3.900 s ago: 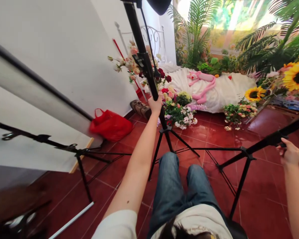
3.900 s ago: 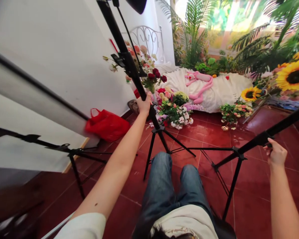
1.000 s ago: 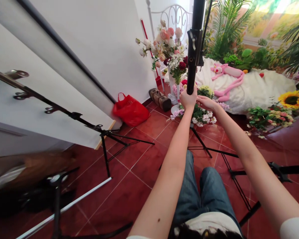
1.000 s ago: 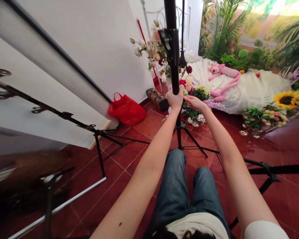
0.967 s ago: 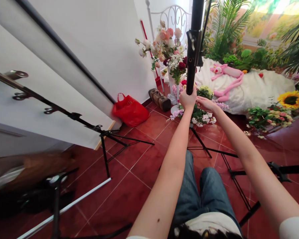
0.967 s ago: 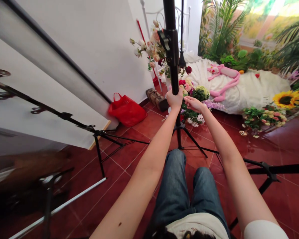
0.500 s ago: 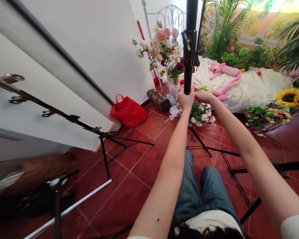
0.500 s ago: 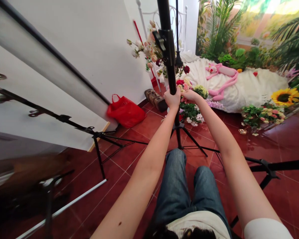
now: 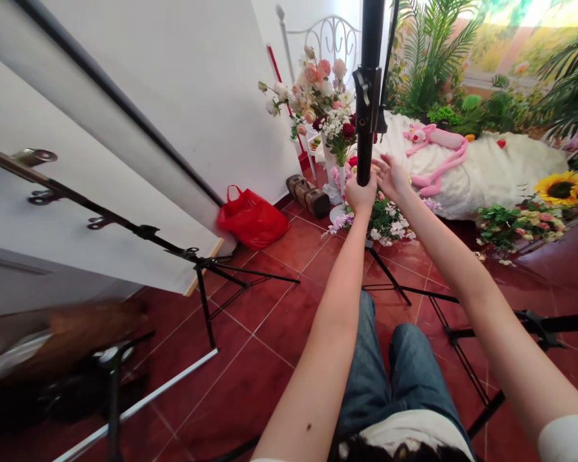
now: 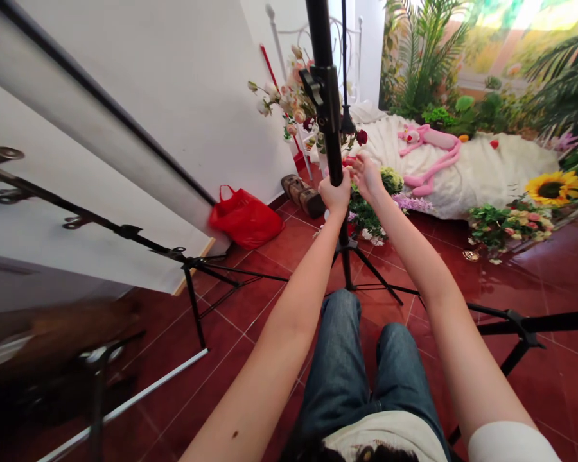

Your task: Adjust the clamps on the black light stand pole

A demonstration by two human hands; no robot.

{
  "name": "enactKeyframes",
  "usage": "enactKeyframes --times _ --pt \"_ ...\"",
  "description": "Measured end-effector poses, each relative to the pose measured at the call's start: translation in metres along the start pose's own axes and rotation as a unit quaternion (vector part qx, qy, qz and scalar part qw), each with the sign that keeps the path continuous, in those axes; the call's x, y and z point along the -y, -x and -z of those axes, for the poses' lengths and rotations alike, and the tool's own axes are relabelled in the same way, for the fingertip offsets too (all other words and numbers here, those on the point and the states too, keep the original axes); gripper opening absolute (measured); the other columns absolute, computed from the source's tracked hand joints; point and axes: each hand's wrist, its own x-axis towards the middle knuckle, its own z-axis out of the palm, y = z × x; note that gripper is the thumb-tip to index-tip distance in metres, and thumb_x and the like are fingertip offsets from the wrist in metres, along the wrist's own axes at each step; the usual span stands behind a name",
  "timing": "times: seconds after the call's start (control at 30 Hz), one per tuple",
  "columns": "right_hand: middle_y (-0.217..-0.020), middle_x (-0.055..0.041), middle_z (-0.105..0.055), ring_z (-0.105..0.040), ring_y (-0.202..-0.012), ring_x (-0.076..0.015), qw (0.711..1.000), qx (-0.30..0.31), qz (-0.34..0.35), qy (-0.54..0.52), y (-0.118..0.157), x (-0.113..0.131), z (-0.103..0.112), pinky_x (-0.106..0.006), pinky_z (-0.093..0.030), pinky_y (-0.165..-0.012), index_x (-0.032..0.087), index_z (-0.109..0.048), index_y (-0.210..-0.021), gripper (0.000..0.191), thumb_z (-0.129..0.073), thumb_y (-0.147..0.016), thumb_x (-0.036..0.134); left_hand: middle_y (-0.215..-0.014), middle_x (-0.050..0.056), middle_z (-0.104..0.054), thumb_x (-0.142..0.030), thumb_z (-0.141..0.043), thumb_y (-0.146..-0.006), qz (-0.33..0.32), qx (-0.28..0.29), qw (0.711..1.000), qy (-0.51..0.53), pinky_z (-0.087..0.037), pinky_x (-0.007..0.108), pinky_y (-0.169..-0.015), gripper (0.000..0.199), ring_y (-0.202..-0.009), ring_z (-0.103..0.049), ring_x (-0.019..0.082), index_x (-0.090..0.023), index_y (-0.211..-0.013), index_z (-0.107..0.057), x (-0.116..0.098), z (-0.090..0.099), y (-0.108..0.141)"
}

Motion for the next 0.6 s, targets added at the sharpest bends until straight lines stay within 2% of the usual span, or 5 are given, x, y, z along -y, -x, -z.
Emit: enactKeyframes --times 0.17,0.3,0.4,0.47,0.6 --pt "-0.126 -0.0018 -0.058 -0.060 -0.122 -0.0157 0.967 -0.046 0.249 0.014 0.011 0.074 -0.003 -0.022 -0.052 -0.090 0.031 -0.045 -0.130 0.036 -0.049 -0.097 0.044 -0.077 0.008 -0.073 -0.046 -0.066 -0.085 0.005 -0.003 1.000 0.000 -0.049 0.025 -0.074 0.031 -0.089 -0.072 0.023 -0.017 -0.078 -0.072 0.000 -0.001 0.001" --pt "-0.159 0.0058 -0.029 -0.033 -0.149 -0.0287 0.864 -0.018 0.468 0.187 0.037 0.118 -0.022 -0.025 -0.050 -0.103 0.042 -0.034 -0.140 0.084 -0.080 -0.070 0.034 -0.078 0.009 -0.073 -0.045 -0.065 -0.085 -0.001 -0.006 1.000 -0.007 -0.049 0.025 -0.074 0.029 -0.089 -0.072 0.024 -0.019 -0.076 -0.070 -0.002 0.001 0.002" --pt "-0.157 0.0046 -0.035 -0.020 -0.154 -0.0314 0.807 0.017 0.503 0.309 0.046 0.132 -0.037 -0.031 -0.050 -0.107 0.040 -0.037 -0.140 0.086 -0.075 -0.067 0.016 -0.077 0.009 -0.074 -0.043 -0.066 -0.084 -0.004 -0.005 1.000 -0.006 -0.048 0.024 -0.074 0.026 -0.089 -0.072 0.023 -0.020 -0.074 -0.069 -0.003 0.003 0.002" --pt "-0.154 -0.0024 -0.039 -0.026 -0.151 -0.0284 0.788 0.030 0.510 0.342 0.047 0.132 -0.044 -0.034 -0.045 -0.113 0.031 -0.036 -0.142 0.080 -0.063 -0.070 0.008 -0.074 0.007 -0.073 -0.042 -0.067 -0.084 -0.005 0.004 1.000 -0.002 -0.048 0.024 -0.073 0.024 -0.087 -0.072 0.022 -0.020 -0.074 -0.068 -0.002 0.004 0.000" --pt "-0.142 -0.0103 -0.040 -0.054 -0.127 -0.0239 0.827 -0.008 0.428 0.364 0.042 0.119 -0.057 -0.031 -0.051 -0.102 0.023 -0.040 -0.138 0.070 -0.052 -0.073 0.000 -0.070 0.005 -0.071 -0.039 -0.066 -0.083 -0.020 0.038 0.999 0.032 -0.050 0.024 -0.073 0.020 -0.082 -0.071 0.020 -0.021 -0.074 -0.066 0.012 0.003 -0.003"
